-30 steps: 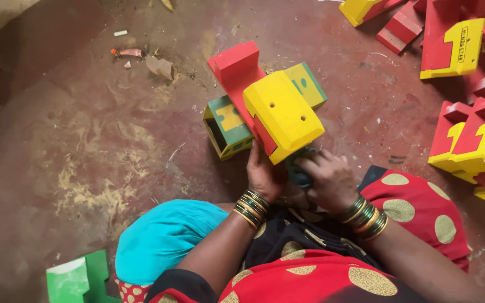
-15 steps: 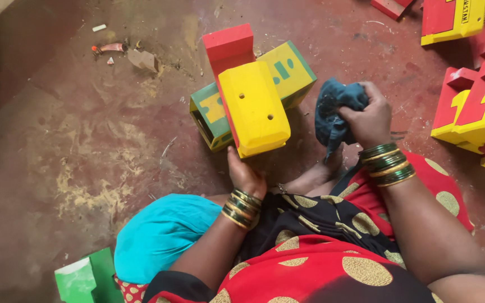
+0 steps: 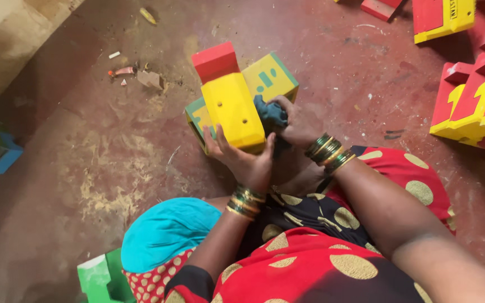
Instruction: The person sits on the floor and wipes a red and yellow wooden block with a blue cloth. They rotate the block to clean multiple sides, then place it on top of a green and yellow box. The person continues to wipe the block while it rests on the box.
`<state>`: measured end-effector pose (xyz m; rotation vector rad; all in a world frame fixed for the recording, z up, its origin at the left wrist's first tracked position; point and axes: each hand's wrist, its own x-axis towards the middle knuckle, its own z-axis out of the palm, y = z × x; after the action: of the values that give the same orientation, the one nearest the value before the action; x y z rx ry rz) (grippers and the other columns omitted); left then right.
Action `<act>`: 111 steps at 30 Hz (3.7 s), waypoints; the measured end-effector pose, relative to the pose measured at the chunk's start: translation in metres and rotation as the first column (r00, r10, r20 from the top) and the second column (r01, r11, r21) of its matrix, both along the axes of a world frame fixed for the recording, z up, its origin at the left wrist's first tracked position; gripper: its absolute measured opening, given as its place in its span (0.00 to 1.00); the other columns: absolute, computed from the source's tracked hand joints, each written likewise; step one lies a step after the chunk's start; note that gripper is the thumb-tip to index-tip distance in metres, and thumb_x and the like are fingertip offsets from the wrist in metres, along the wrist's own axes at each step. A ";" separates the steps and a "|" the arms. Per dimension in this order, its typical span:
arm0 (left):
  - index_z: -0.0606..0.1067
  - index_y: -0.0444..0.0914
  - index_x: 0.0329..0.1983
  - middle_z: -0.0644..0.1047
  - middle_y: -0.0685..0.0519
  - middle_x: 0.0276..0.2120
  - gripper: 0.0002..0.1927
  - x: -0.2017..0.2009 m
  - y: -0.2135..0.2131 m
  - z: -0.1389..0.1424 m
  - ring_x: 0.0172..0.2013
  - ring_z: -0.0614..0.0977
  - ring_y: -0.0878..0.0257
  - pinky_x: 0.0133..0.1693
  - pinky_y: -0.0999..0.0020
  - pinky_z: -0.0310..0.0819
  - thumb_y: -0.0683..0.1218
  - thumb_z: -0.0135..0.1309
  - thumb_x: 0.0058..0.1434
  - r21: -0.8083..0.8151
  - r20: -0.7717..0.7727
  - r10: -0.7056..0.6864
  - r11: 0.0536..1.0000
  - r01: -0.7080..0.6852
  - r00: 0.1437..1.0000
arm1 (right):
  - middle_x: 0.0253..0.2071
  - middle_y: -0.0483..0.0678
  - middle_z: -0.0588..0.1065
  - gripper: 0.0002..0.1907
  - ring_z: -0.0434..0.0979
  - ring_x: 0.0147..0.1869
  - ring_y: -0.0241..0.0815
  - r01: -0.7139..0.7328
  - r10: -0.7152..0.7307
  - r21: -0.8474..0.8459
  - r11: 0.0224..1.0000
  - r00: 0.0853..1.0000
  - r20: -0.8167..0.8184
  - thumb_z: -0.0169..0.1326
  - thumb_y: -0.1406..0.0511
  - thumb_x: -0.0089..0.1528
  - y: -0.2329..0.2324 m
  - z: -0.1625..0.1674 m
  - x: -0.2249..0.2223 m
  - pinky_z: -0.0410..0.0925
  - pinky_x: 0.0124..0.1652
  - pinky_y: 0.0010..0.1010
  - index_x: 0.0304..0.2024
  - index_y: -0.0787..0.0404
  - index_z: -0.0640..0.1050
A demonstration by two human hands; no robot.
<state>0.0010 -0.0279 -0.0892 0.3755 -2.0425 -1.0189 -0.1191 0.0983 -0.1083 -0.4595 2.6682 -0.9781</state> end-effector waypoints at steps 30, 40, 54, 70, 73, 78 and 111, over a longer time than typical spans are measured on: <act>0.74 0.39 0.62 0.80 0.48 0.50 0.33 0.078 -0.083 0.015 0.49 0.80 0.51 0.54 0.51 0.73 0.66 0.51 0.64 0.905 -0.376 -0.298 -0.322 0.279 0.877 | 0.66 0.53 0.73 0.24 0.75 0.56 0.47 -0.682 0.319 -0.036 0.730 0.388 -0.865 0.56 0.66 0.59 -0.010 0.091 0.162 0.72 0.54 0.41 0.59 0.47 0.77; 0.72 0.38 0.61 0.78 0.47 0.53 0.35 0.112 -0.069 0.046 0.53 0.79 0.49 0.56 0.48 0.71 0.64 0.50 0.57 0.907 -0.279 -0.276 -0.390 0.158 0.920 | 0.61 0.54 0.75 0.28 0.73 0.59 0.54 -0.212 -0.119 -0.250 0.945 0.488 -0.865 0.59 0.71 0.55 0.045 0.088 0.020 0.69 0.59 0.47 0.59 0.56 0.77; 0.72 0.36 0.61 0.79 0.45 0.52 0.32 0.098 -0.060 0.042 0.52 0.79 0.50 0.55 0.49 0.72 0.61 0.49 0.61 0.903 -0.417 -0.169 -0.187 0.386 0.893 | 0.51 0.48 0.79 0.21 0.80 0.50 0.43 0.667 0.207 -0.716 0.205 0.686 0.698 0.46 0.59 0.67 -0.003 -0.005 0.062 0.76 0.48 0.39 0.60 0.60 0.73; 0.69 0.31 0.62 0.78 0.46 0.49 0.30 0.123 -0.100 0.058 0.49 0.80 0.62 0.52 0.66 0.75 0.41 0.61 0.56 0.673 -0.188 -0.132 0.705 0.226 0.973 | 0.48 0.54 0.79 0.15 0.83 0.46 0.47 0.348 0.299 -0.937 -0.004 0.895 0.331 0.53 0.65 0.67 0.064 0.041 0.006 0.77 0.47 0.38 0.54 0.68 0.75; 0.71 0.33 0.61 0.77 0.47 0.50 0.34 0.120 -0.099 0.060 0.48 0.80 0.60 0.51 0.65 0.78 0.43 0.67 0.50 0.465 -0.078 -0.116 0.874 0.139 0.990 | 0.46 0.53 0.80 0.16 0.83 0.47 0.47 0.419 0.242 -0.908 0.008 0.880 0.408 0.51 0.65 0.64 0.069 0.028 -0.004 0.77 0.48 0.39 0.52 0.67 0.76; 0.73 0.37 0.57 0.77 0.42 0.52 0.40 0.129 -0.100 0.073 0.52 0.81 0.48 0.55 0.57 0.75 0.47 0.74 0.39 -0.155 0.064 -0.110 0.981 0.119 0.992 | 0.47 0.50 0.80 0.13 0.80 0.52 0.42 0.317 -0.010 -0.891 0.327 0.943 0.332 0.53 0.68 0.65 0.063 0.002 -0.001 0.73 0.53 0.34 0.50 0.70 0.78; 0.75 0.43 0.56 0.73 0.39 0.60 0.39 0.151 -0.155 0.050 0.60 0.76 0.40 0.58 0.48 0.72 0.49 0.75 0.37 -0.204 0.139 -0.332 0.912 0.355 0.933 | 0.51 0.54 0.78 0.28 0.77 0.56 0.54 -0.322 0.193 -0.123 0.939 0.786 -0.587 0.59 0.72 0.51 -0.021 0.113 -0.019 0.70 0.56 0.41 0.56 0.58 0.77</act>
<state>0.1524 -0.1830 -0.0395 -0.0589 -2.3433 -0.9695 -0.1382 0.0771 0.0044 -1.3251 2.8740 -1.1970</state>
